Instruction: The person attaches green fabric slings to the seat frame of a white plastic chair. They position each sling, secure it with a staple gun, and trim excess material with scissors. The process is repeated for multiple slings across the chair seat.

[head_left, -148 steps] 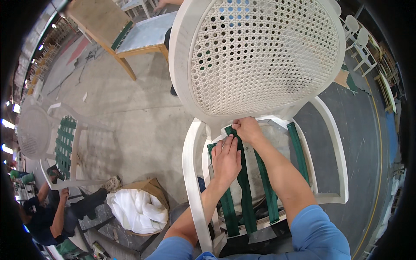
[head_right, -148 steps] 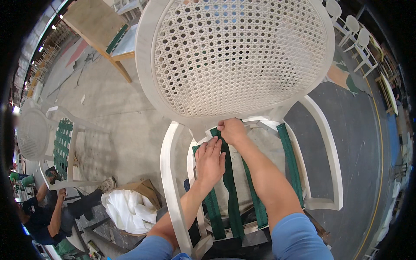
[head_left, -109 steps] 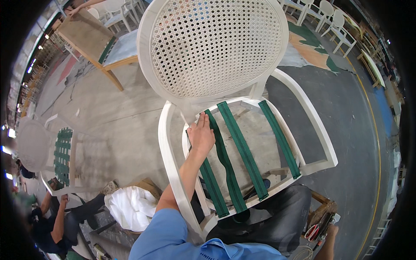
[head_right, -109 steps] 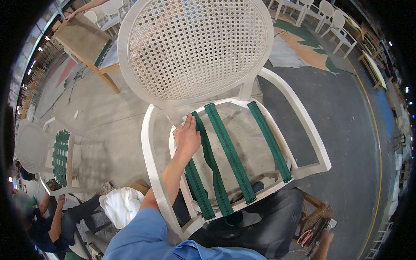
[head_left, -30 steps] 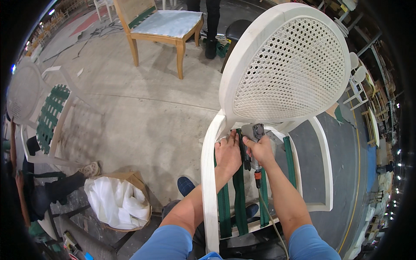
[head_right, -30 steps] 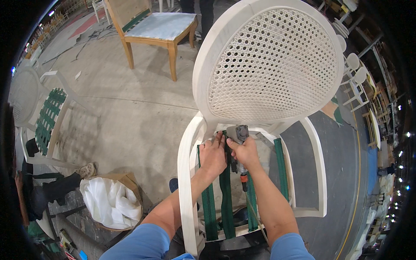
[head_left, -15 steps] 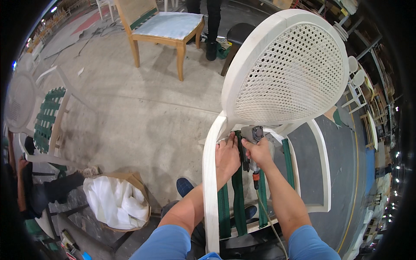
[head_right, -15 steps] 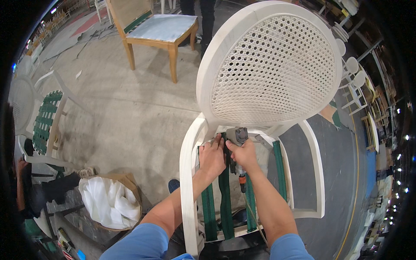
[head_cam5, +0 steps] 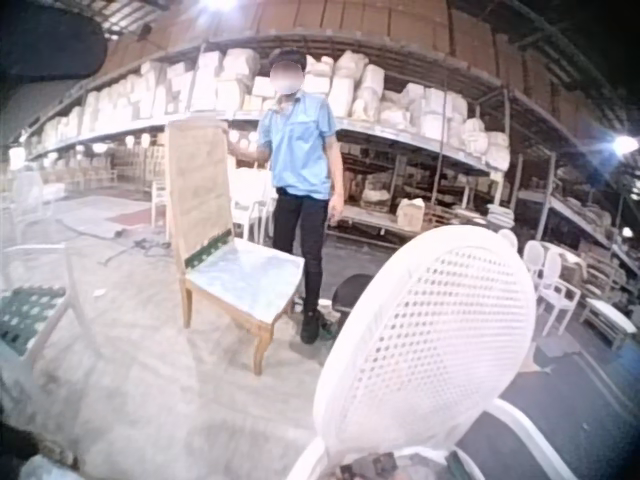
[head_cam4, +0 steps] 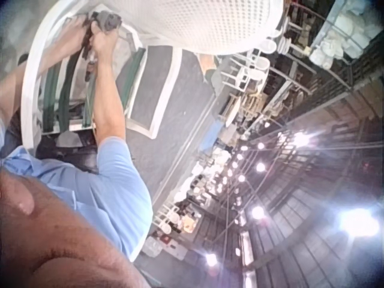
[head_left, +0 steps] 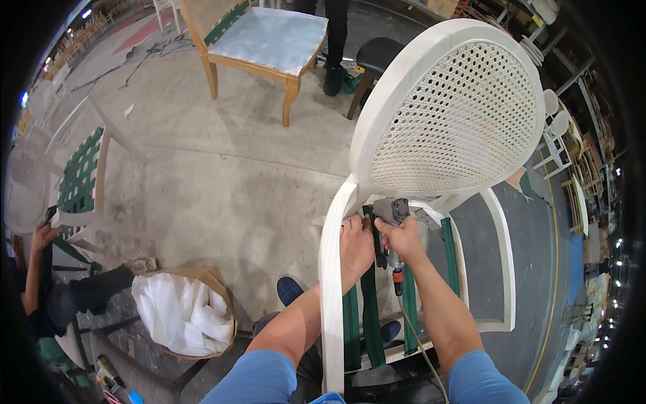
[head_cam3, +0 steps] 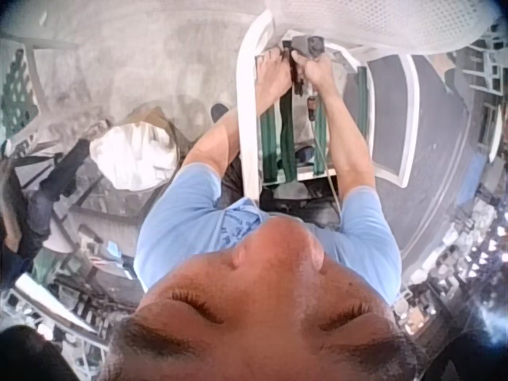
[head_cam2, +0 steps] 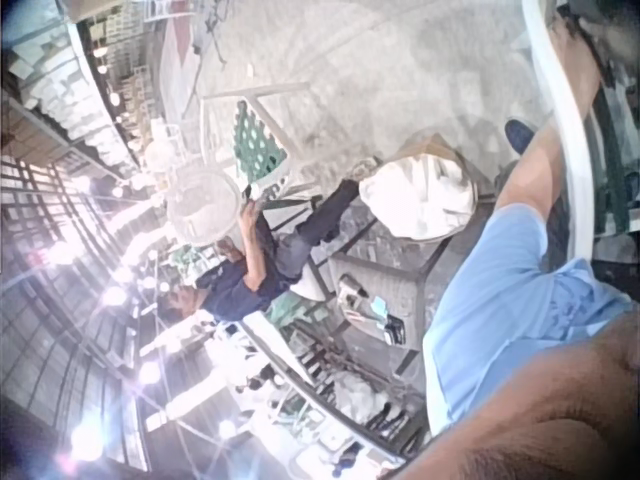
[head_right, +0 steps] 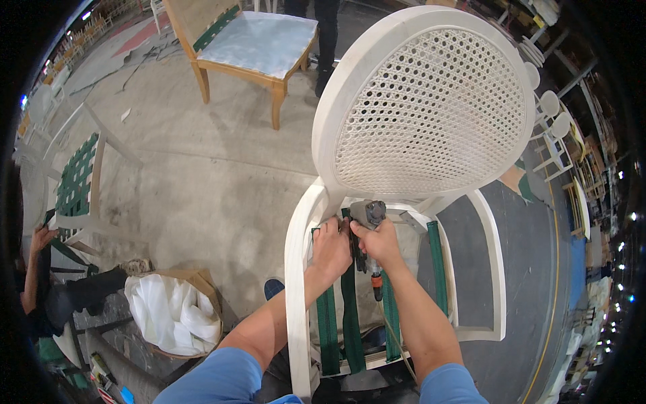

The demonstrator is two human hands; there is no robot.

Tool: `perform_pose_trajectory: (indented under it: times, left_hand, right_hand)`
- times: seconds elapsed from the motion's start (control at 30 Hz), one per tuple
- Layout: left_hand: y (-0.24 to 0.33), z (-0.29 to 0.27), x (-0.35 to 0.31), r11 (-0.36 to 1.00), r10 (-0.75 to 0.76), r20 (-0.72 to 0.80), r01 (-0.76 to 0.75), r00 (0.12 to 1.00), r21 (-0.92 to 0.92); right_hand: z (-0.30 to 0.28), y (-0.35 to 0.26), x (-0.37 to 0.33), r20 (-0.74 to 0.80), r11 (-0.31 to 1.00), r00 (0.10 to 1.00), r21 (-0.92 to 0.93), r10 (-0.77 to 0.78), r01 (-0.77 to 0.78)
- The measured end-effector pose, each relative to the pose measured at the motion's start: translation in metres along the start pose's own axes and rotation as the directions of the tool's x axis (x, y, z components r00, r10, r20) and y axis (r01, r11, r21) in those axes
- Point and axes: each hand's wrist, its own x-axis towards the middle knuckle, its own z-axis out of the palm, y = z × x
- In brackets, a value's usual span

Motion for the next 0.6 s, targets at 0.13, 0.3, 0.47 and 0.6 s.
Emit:
perform_pose_trajectory:
  times: [0.13,0.3,0.47,0.6]
  left_hand:
    - [-0.005,-0.003,0.002,1.0,0.015,-0.037,-0.016,0.999,-0.024]
    - [-0.007,-0.012,0.007,0.993,0.005,-0.01,-0.006,1.0,-0.117]
    - [-0.011,-0.015,0.006,0.991,0.041,-0.039,-0.045,0.998,-0.124]
    - [-0.007,-0.015,0.005,0.991,0.021,-0.064,-0.029,0.998,-0.128]
  right_hand:
    - [0.001,0.0,0.003,0.045,0.999,0.999,-0.052,0.015,-0.013]
    - [0.0,0.006,0.002,0.058,0.999,0.998,-0.006,-0.031,0.032]
    - [0.005,0.003,0.002,0.062,0.999,0.998,-0.048,-0.002,0.005]
    - [0.004,-0.001,0.003,0.058,0.994,0.997,-0.1,0.047,-0.041]
